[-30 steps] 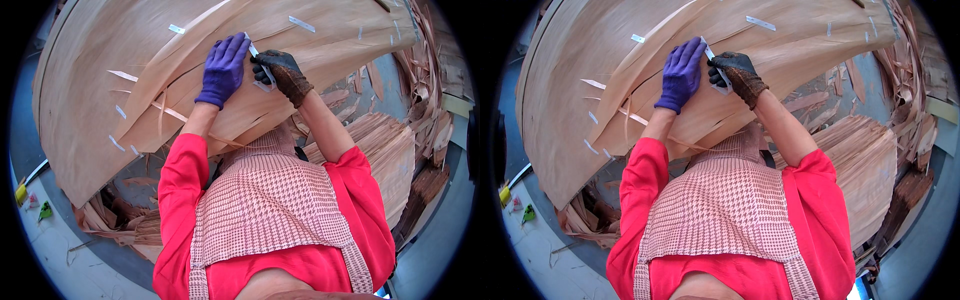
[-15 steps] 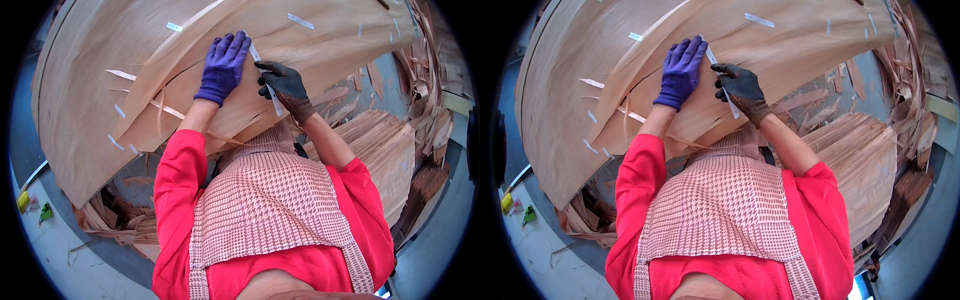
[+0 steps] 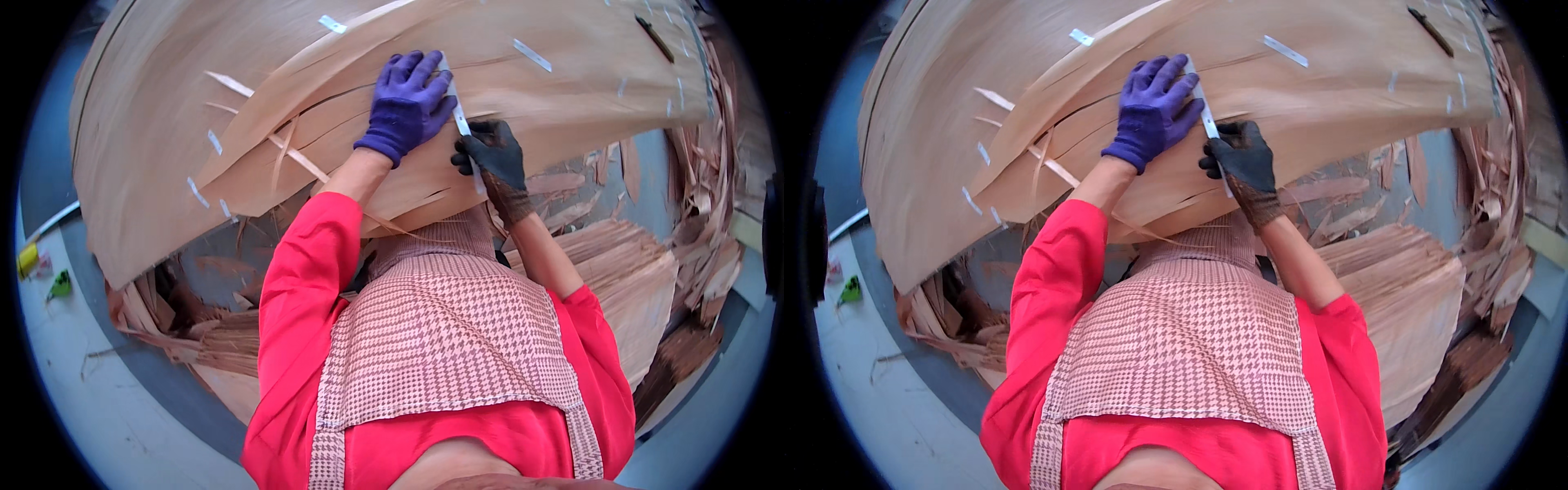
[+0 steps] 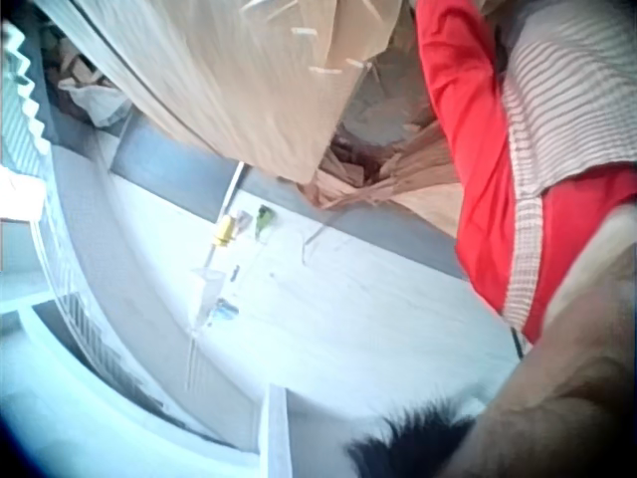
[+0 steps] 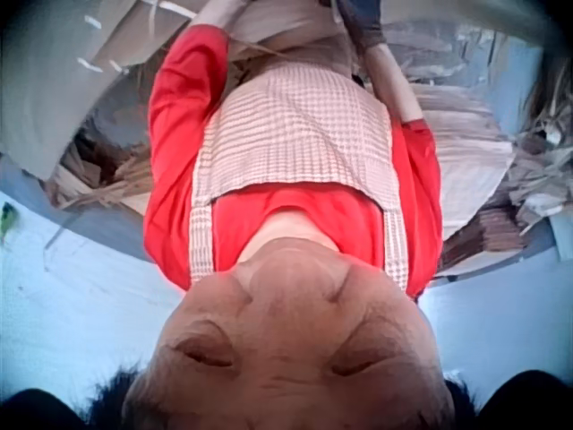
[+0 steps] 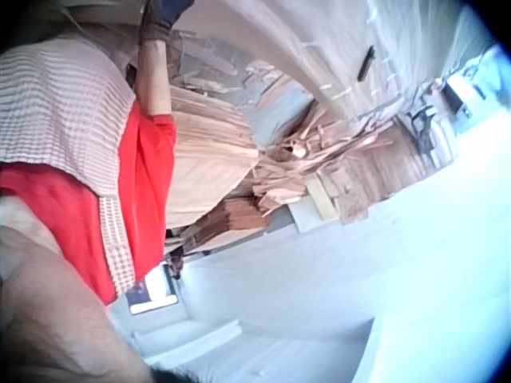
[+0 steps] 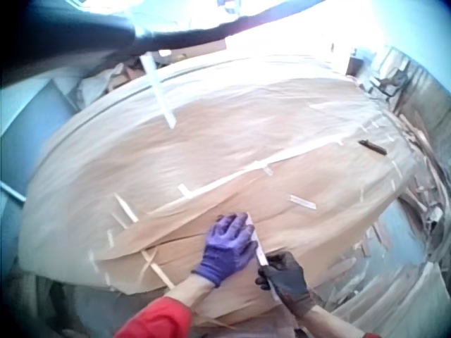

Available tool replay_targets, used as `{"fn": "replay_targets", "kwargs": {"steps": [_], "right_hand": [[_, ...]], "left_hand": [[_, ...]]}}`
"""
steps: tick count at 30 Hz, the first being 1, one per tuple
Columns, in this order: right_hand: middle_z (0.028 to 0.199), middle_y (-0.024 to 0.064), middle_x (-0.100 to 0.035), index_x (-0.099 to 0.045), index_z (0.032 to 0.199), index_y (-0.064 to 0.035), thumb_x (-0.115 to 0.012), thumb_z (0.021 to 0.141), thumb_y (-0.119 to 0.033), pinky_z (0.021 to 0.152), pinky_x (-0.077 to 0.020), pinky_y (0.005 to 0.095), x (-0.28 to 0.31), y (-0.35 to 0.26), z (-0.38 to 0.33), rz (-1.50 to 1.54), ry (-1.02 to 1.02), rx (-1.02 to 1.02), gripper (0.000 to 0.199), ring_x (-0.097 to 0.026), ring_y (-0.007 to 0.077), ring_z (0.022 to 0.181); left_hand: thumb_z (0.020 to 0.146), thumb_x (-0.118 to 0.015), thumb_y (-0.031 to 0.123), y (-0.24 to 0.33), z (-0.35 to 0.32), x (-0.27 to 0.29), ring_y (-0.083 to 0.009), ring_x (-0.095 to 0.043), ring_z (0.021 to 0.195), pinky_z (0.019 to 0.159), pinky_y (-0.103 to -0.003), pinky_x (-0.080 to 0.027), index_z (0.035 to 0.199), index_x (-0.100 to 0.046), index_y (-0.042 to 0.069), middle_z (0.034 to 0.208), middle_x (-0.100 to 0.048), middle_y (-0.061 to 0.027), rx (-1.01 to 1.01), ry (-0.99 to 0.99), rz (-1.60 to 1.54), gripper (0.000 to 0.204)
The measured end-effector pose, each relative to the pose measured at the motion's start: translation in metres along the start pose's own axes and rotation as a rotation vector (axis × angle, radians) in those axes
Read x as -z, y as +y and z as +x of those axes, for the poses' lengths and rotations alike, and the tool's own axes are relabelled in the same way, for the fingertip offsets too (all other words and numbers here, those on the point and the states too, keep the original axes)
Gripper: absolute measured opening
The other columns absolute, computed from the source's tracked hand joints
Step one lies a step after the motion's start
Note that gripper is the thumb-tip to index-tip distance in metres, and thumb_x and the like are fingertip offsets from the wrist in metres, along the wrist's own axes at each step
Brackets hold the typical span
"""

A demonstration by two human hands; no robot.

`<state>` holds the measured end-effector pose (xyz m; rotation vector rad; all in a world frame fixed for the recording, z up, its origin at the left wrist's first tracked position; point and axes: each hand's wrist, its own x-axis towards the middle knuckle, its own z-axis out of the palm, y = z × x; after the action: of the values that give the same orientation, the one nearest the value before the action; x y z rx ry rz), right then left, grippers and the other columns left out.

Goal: The person applies adhesive strips and wooden supports to large, curved wood panels, positioning and pressing them by hand.

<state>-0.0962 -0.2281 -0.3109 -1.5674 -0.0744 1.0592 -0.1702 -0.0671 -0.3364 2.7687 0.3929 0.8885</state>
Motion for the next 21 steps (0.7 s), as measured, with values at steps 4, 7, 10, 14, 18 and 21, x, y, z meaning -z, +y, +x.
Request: {"fn": "replay_targets", "kwargs": {"steps": [4, 7, 10, 14, 18, 21], "right_hand": [[0.077, 0.0083, -0.062, -0.058, 0.103, 0.0033, -0.06, 0.086, -0.011, 0.048, -0.0485, 0.0227, 0.015, -0.016, -0.007, -0.147, -0.121, -0.082, 0.022, -0.061, 0.013, 0.056], [0.073, 0.0065, -0.062, -0.061, 0.097, 0.0021, -0.061, 0.085, -0.013, 0.048, -0.0472, 0.023, 0.027, -0.031, 0.002, -0.389, -0.142, -0.074, 0.019, -0.06, 0.0117, 0.055], [0.07, 0.0052, -0.061, -0.06, 0.089, 0.0007, -0.062, 0.084, -0.013, 0.046, -0.0452, 0.0229, 0.026, -0.043, 0.002, -0.474, -0.137, -0.077, 0.015, -0.059, 0.0108, 0.054], [0.068, 0.0049, -0.059, -0.059, 0.085, -0.0001, -0.061, 0.085, -0.015, 0.044, -0.044, 0.0232, 0.028, -0.052, 0.004, -0.576, -0.15, -0.06, 0.015, -0.058, 0.0107, 0.052], [0.068, 0.0056, -0.059, -0.059, 0.085, 0.0005, -0.061, 0.084, -0.015, 0.044, -0.0443, 0.0237, 0.037, -0.063, -0.004, -0.744, -0.104, -0.103, 0.016, -0.059, 0.0119, 0.052], [0.068, 0.0069, -0.059, -0.059, 0.086, 0.0015, -0.062, 0.085, -0.016, 0.044, -0.0444, 0.0239, 0.072, -0.055, -0.013, -0.677, -0.105, -0.083, 0.018, -0.059, 0.0133, 0.052]], "left_hand": [[0.073, -0.068, 0.029, 0.0, -0.001, 0.004, -0.0313, -0.051, 0.109, 0.095, -0.048, -0.039, 0.101, -0.066, 0.013, 0.121, -0.057, -0.0095, -0.001, 0.017, 0.024, 0.032], [0.074, -0.068, 0.03, 0.0, -0.001, 0.006, -0.0309, -0.051, 0.108, 0.095, -0.049, -0.04, 0.099, -0.066, 0.014, 0.121, -0.057, -0.0094, -0.003, 0.029, 0.014, 0.03], [0.075, -0.067, 0.03, -0.001, -0.003, 0.006, -0.0303, -0.051, 0.109, 0.095, -0.049, -0.04, 0.098, -0.066, 0.013, 0.121, -0.057, -0.0097, -0.002, 0.031, 0.029, 0.029], [0.074, -0.066, 0.029, 0.001, -0.003, 0.006, -0.0301, -0.052, 0.109, 0.096, -0.048, -0.04, 0.096, -0.065, 0.013, 0.12, -0.057, -0.0102, 0.014, 0.059, 0.001, 0.027], [0.074, -0.066, 0.027, 0.002, -0.003, 0.003, -0.0292, -0.052, 0.11, 0.097, -0.048, -0.039, 0.094, -0.065, 0.012, 0.121, -0.056, -0.0103, 0.028, 0.079, -0.027, 0.025], [0.074, -0.065, 0.027, 0.001, -0.006, 0.004, -0.0292, -0.052, 0.11, 0.098, -0.048, -0.038, 0.096, -0.064, 0.012, 0.121, -0.056, -0.0108, 0.047, 0.078, -0.041, 0.027]]}}
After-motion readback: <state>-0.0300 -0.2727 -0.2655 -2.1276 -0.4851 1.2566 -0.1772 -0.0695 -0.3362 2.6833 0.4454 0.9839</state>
